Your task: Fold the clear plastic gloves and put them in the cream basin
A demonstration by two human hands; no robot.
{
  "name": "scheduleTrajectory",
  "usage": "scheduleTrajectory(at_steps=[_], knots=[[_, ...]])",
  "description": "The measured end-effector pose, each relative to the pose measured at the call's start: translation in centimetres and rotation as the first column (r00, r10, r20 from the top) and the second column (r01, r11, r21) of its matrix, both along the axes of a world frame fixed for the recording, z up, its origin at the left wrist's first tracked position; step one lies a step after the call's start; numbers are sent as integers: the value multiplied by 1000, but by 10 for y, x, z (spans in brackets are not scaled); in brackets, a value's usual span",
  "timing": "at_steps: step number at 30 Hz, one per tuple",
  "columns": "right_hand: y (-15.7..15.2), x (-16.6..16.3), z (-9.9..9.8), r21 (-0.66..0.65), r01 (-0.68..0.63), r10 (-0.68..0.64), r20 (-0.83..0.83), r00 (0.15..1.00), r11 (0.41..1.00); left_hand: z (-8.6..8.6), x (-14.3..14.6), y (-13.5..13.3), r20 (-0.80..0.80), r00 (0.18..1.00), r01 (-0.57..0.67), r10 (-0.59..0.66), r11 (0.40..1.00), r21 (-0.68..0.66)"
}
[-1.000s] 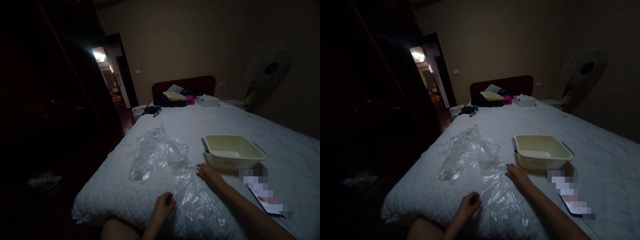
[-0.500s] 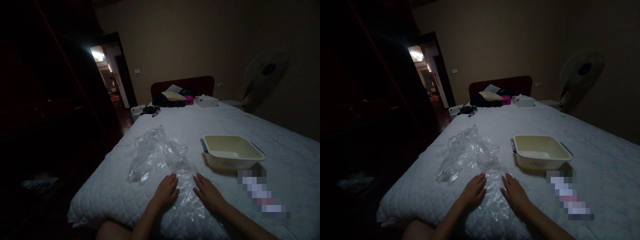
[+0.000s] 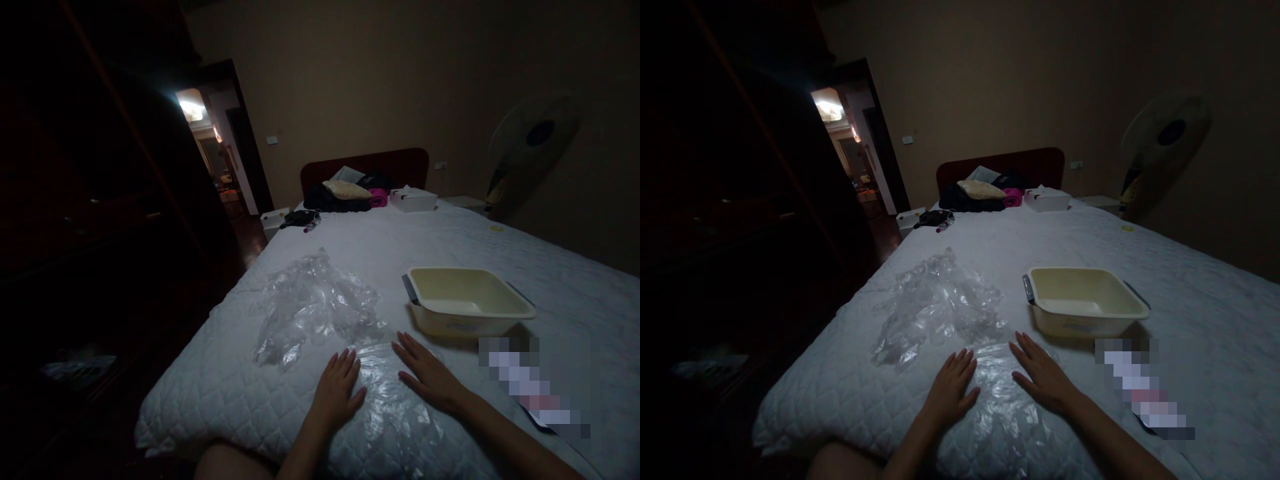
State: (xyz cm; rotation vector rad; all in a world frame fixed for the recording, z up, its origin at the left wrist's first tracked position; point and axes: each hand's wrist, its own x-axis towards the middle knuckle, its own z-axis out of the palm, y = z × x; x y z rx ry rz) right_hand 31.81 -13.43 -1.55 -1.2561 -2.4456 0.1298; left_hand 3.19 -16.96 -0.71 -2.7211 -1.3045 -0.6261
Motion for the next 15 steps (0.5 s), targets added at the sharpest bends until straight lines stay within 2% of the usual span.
scheduleTrajectory(at_steps=[2, 4, 7, 9, 13, 15], knots=[[0, 3, -4, 38, 32, -29, -83, 996, 999, 0, 1, -1, 11, 1000, -11, 11, 1000, 11], [1, 6, -9, 65, 124, -109, -200, 974, 990, -1, 1, -1, 19, 1000, -21, 20, 999, 27], [5, 10, -16, 47, 274, -238, -370, 898, 961, -4, 0, 0, 3, 1000, -7, 7, 999, 54], [9, 12, -18, 27, 323, -277, -448, 850, 946, -6, -1, 1, -3, 1000, 0, 0, 997, 73], [16, 14, -9, 28, 394, -323, -521, 790, 919, -11, -3, 1, 32, 999, -21, 18, 993, 114], [12, 11, 2, 45, 401, -322, -518, 793, 915, -13, -3, 0, 50, 998, -33, 27, 992, 126]])
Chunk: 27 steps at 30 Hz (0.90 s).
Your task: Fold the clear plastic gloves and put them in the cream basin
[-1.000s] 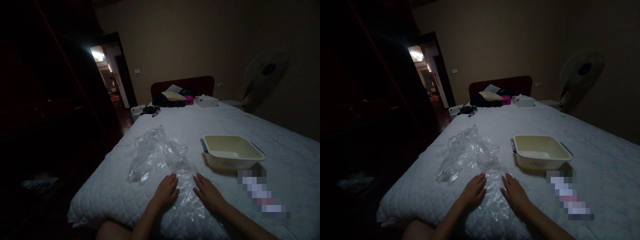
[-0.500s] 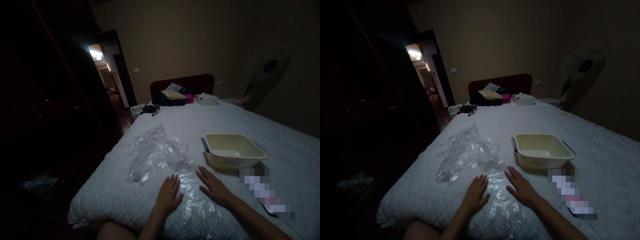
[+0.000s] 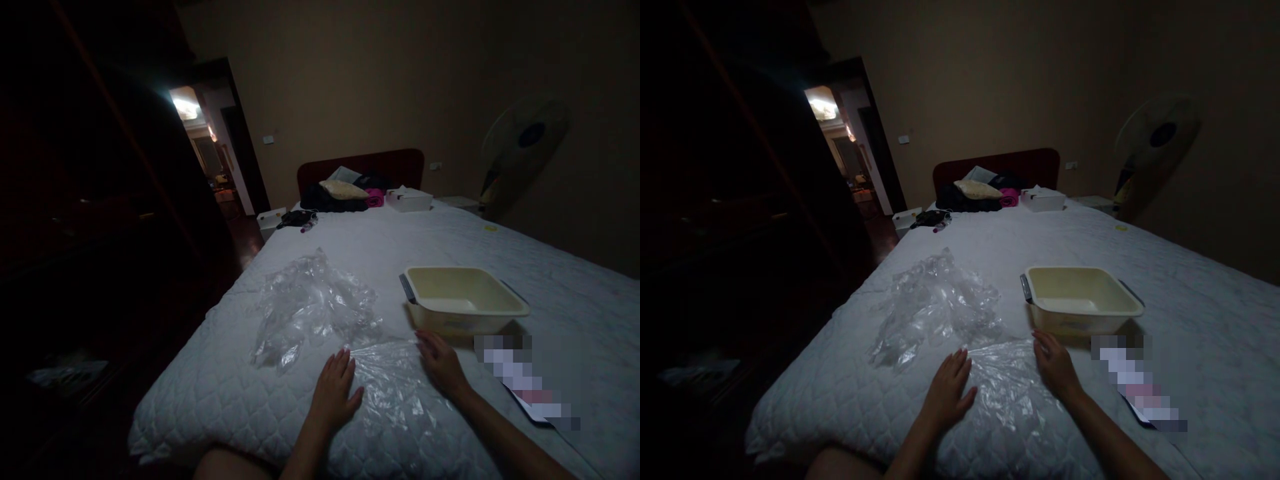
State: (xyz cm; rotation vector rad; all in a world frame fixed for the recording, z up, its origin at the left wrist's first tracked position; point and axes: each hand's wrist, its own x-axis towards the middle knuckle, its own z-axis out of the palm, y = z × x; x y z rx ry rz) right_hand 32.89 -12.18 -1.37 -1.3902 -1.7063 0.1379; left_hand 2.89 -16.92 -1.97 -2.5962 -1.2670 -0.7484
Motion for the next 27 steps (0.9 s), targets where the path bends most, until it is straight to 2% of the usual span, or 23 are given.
scheduleTrajectory(at_steps=[2, 4, 7, 10, 14, 19, 23, 27], knots=[[-11, -7, 12, 40, -52, 49, 61, 997, 998, -2, 0, 0, 12, 1000, -8, 8, 1000, 4], [-29, -20, 20, 100, -165, 145, 179, 973, 981, -3, 0, -1, 16, 1000, -17, 17, 1000, 3], [-64, -48, 24, 81, -385, 327, 386, 862, 919, -3, 0, -2, 15, 1000, -23, 23, 1000, -7], [-94, -75, 18, 143, -507, 373, 516, 771, 850, -1, 0, -3, 31, 999, -11, 11, 1000, -19], [-110, -95, 14, 71, -537, 421, 538, 730, 840, 0, -1, -4, 66, 998, 13, -11, 999, -33], [-110, -94, 19, -66, -544, 509, 460, 727, 836, 3, -3, -5, 151, 987, 55, -52, 998, -19], [-108, -88, 13, -69, -552, 529, 408, 744, 831, 4, -4, -14, 251, 967, 56, -50, 998, -18], [-107, -85, -3, 0, -556, 503, 427, 752, 831, -5, -3, -33, 210, 966, 159, -152, 987, -17]])
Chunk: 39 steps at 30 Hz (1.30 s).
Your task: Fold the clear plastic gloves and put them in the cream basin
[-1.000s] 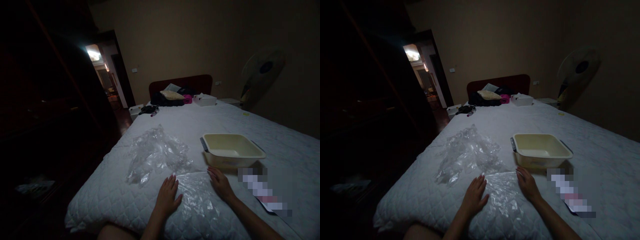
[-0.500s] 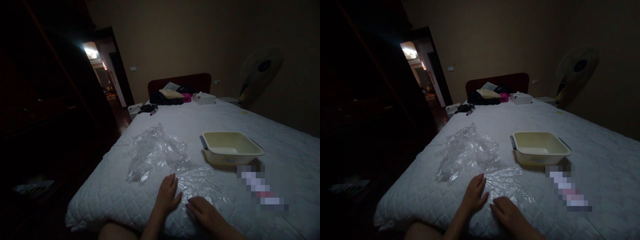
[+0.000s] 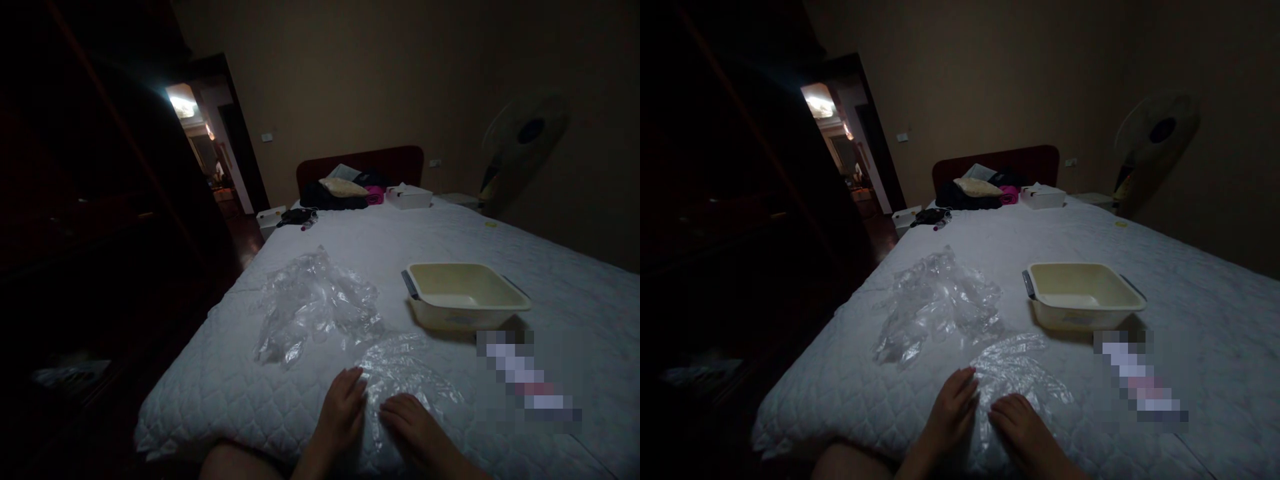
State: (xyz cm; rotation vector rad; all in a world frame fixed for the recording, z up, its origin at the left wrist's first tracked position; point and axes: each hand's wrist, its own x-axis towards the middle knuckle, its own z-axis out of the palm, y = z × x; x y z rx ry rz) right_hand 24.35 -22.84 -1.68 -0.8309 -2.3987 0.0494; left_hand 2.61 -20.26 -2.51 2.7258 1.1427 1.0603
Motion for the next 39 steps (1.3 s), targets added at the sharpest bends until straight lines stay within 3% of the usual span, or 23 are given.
scheduleTrajectory(at_steps=[4, 8, 14, 23, 30, 39], knots=[[-2, -3, -4, 103, 124, -113, -105, 988, 987, -14, 4, -13, 28, 999, 48, -46, 998, -38], [-6, -6, 7, 77, 121, -116, -69, 991, 990, -20, 7, -14, 96, 995, 15, -9, 998, -68], [-10, -4, 19, 14, 109, -109, -2, 994, 994, -15, 7, -14, 129, 991, 46, -40, 998, -40], [-14, 0, 14, -103, 135, -134, 20, 991, 985, -10, 7, -17, 144, 989, 24, -21, 1000, -20], [-13, -1, 13, -52, 136, -140, -88, 986, 989, -11, 9, -17, 137, 991, 4, 0, 1000, -28], [-15, -5, 11, -141, 82, -97, -98, 990, 987, -10, 8, -18, 125, 992, -2, 6, 1000, -30]])
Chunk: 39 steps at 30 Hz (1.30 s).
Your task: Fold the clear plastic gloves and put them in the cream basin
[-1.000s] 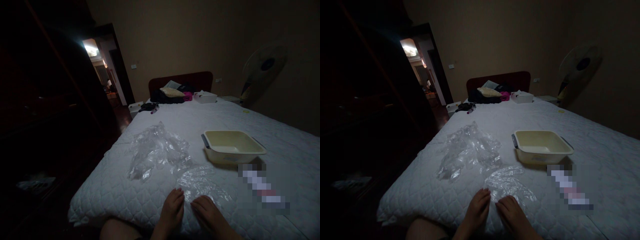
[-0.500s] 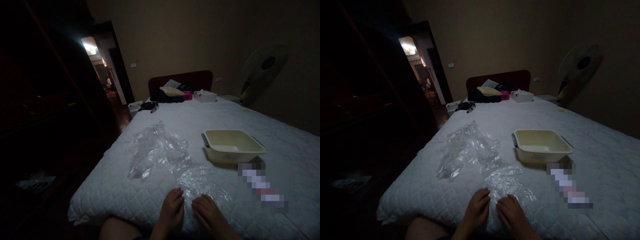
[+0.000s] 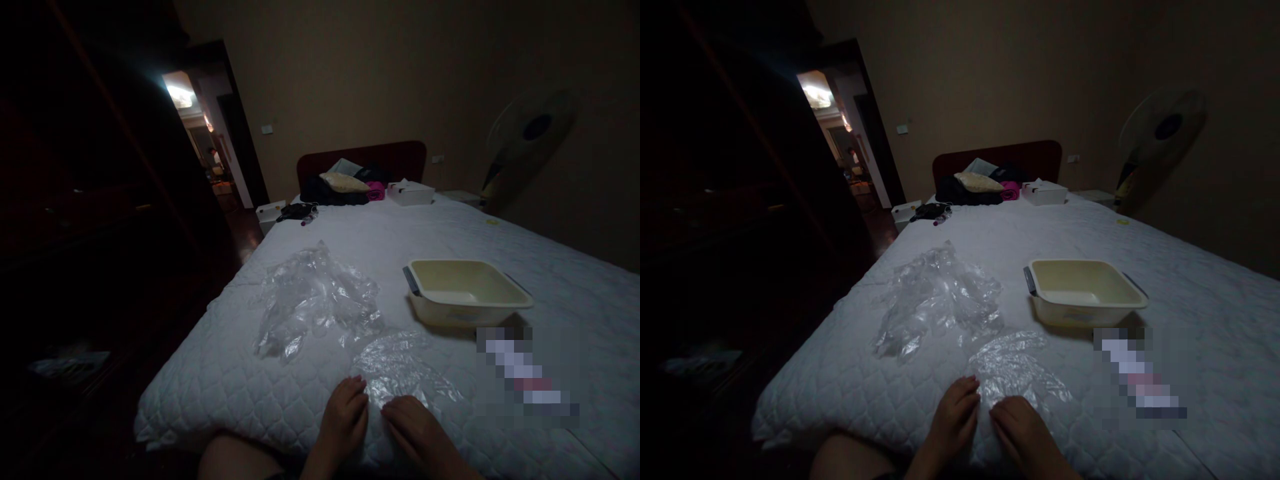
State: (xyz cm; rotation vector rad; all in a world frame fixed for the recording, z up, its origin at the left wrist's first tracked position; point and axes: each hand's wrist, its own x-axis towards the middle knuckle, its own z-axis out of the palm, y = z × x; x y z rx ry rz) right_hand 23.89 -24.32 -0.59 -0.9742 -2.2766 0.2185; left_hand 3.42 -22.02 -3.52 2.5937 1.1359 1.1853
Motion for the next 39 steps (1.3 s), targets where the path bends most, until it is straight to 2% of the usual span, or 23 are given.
scheduleTrajectory(at_steps=[7, 13, 21, 27, 30, 36, 39], knots=[[2, -3, -4, -101, 109, -117, -76, 990, 989, -6, 0, -1, -36, 997, -62, 62, 998, -5], [8, -9, -6, -127, 231, -247, -125, 961, 965, -3, 2, 0, -16, 998, -57, 57, 998, 17], [20, -5, -9, -187, 337, -362, -117, 925, 923, -3, 1, 1, -4, 1000, -23, 23, 997, 80], [23, -2, -9, -291, 408, -455, -114, 883, 865, 1, 2, 0, -27, 999, -29, 31, 997, 73], [24, -3, -10, -281, 427, -462, -68, 884, 859, 2, 3, 0, -93, 995, -35, 44, 994, 99], [27, -1, -11, -175, 345, -349, 9, 937, 922, -7, 8, 3, -167, 981, -43, 103, 944, 327], [29, 3, -9, -130, 353, -356, 6, 935, 926, -10, 8, 3, -215, 971, -29, 108, 940, 340]])
